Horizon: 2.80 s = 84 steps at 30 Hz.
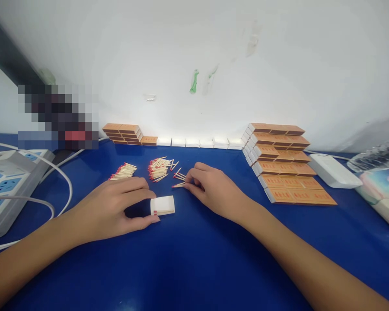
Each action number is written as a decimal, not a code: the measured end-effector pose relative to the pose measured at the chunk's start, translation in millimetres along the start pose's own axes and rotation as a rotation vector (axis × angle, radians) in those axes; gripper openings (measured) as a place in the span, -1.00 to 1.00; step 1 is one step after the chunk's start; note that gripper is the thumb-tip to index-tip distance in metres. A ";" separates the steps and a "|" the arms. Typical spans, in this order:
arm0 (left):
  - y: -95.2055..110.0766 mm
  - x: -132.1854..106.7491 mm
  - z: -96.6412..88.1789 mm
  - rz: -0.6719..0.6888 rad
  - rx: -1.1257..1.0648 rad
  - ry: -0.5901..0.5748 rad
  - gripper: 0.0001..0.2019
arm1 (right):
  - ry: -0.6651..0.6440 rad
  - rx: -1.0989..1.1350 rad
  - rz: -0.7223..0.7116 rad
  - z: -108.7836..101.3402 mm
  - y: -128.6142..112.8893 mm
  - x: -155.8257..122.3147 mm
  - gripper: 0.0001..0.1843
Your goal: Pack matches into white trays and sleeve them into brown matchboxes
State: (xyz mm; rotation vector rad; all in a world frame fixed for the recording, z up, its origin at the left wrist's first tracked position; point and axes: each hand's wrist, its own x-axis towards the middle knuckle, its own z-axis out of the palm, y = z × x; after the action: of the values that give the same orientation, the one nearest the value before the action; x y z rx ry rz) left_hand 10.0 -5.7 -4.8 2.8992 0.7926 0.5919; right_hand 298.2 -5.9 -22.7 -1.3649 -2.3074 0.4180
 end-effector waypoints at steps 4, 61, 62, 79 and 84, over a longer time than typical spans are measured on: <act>-0.2 1.4 0.3 -0.002 -0.001 -0.009 -0.77 | -0.034 -0.015 -0.007 -1.4 -0.2 -0.9 -0.86; -2.5 1.2 -0.1 0.037 0.124 0.080 -0.74 | 0.043 -0.232 -0.222 7.6 -43.4 -12.9 -0.79; -2.3 1.2 0.0 0.038 0.120 0.079 -0.74 | 0.062 -0.210 -0.205 6.2 -39.9 -12.2 -0.81; -2.8 1.2 0.5 0.034 0.100 0.080 -0.74 | 0.027 -0.127 0.022 0.7 -5.3 -2.2 -0.88; -3.1 0.6 -0.4 0.013 0.114 0.067 -0.74 | -0.002 -0.103 0.050 2.9 -2.4 -1.3 -0.89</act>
State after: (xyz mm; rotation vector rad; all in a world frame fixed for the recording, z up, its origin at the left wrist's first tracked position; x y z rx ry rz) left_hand 8.8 -2.8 -4.8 3.0037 0.8427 0.6704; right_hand 295.5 -8.3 -24.4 -1.4745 -2.3285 0.3199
